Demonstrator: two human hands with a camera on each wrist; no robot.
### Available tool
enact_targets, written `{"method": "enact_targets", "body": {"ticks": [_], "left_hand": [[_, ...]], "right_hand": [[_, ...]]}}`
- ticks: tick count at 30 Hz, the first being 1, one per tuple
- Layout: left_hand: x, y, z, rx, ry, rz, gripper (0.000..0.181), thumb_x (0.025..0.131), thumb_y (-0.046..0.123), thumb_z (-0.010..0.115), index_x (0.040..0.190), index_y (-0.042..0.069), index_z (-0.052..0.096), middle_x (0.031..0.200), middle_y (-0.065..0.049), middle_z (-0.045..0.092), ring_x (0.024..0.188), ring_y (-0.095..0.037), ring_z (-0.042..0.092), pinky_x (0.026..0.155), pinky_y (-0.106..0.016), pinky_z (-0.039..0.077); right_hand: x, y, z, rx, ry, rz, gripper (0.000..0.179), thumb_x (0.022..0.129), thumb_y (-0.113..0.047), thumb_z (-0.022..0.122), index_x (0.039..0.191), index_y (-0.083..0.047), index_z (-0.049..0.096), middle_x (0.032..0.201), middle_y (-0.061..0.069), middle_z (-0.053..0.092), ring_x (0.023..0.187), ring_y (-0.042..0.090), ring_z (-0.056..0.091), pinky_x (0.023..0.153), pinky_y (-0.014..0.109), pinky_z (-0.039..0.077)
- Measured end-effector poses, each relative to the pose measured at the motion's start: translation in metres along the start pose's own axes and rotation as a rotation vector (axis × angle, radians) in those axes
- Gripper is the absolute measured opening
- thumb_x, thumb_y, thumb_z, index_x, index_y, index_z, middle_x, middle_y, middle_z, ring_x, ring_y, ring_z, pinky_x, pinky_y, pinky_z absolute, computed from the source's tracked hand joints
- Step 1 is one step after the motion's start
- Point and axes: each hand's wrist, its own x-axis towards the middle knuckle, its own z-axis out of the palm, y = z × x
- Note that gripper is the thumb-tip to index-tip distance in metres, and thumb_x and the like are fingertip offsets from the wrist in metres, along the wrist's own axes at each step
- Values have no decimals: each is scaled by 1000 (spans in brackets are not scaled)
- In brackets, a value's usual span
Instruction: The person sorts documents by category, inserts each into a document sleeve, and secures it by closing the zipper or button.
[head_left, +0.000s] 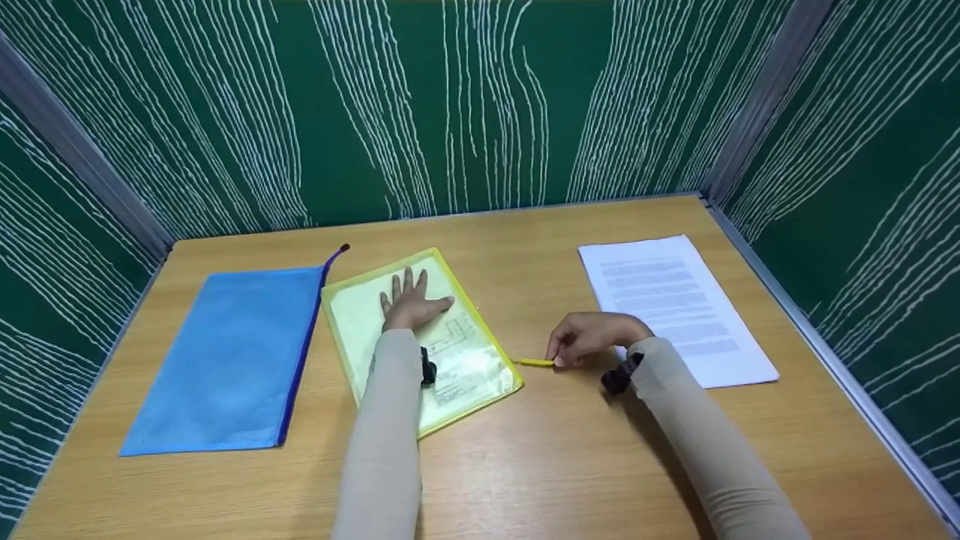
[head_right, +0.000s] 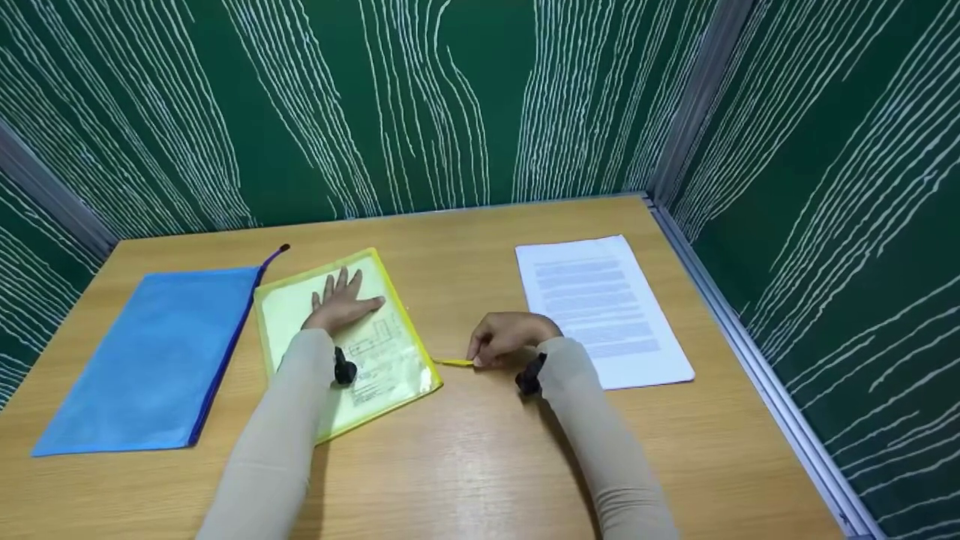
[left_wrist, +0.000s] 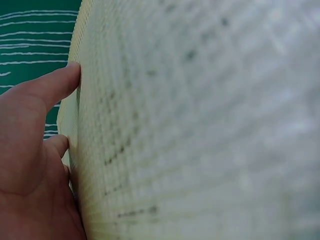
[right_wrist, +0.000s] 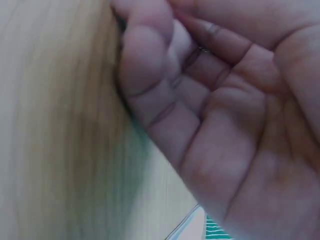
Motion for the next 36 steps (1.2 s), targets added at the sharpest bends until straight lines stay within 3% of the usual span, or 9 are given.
{"method": "enact_targets", "body": {"ticks": [14,27,36], "left_hand": [[0,-1,2,2,3,17,89,88,61,53,156,23,10,163,-3,-10,148,-27,-19,116,-54,-14],[2,-1,-1,2,28,1,90,87,60,54,156,22,11,163,-4,-10,148,-28,-18,116,-54,-15],[0,-3,0,-6,26,14,90,88,59,55,156,21,10,163,-6,-10,148,-28,-18,115,-55,-16]], "right_hand": [[-5,-3,3,-19,-31,23,10,86,-8,69,95,-7,72,71,-6,63,61,6,52,56,21,44],[-16,1,2,-19,-127,66,15,87,-10,70,100,-6,73,75,-6,66,61,6,54,57,21,46],[-15,1,4,-40,-147,43,15,86,-10,69,99,-5,74,73,-8,65,61,5,53,57,20,44]]}}
